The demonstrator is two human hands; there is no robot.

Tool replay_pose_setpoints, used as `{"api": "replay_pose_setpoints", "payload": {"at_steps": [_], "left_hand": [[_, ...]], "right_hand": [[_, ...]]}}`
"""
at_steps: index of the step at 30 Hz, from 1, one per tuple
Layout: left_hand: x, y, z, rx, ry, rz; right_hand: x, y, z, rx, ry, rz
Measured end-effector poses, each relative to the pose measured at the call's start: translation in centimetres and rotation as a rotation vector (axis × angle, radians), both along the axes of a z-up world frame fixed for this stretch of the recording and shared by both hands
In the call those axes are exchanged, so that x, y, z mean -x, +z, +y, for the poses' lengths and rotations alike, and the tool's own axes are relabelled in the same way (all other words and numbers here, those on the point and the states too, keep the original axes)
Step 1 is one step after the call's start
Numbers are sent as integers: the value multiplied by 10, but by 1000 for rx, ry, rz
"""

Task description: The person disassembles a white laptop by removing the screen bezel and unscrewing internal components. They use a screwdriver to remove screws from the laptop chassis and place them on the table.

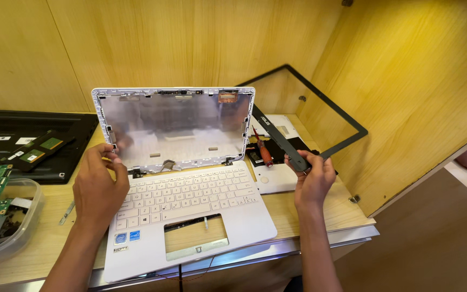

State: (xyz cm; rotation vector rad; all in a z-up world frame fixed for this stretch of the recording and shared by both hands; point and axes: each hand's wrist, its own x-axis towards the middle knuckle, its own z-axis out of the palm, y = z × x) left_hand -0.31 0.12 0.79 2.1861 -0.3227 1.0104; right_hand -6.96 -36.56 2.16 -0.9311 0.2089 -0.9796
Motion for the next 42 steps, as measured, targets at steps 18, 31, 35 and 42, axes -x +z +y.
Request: {"api": "replay_pose_setpoints", "payload": {"at_steps": [18, 31, 35, 42], "left_hand": [[-8, -8, 5, 72, -28, 75], [-19, -14, 14, -28, 76, 162], [-22, -15, 14, -21, 99, 196], [-25, -12, 15, 42, 139, 246]], "right_hand": [[76, 46, 38, 855, -8, 1227], [64, 28, 94, 1348, 21, 1362], [69, -19, 87, 1585, -87, 1095], [85, -31, 103, 1597, -161, 914]]}}
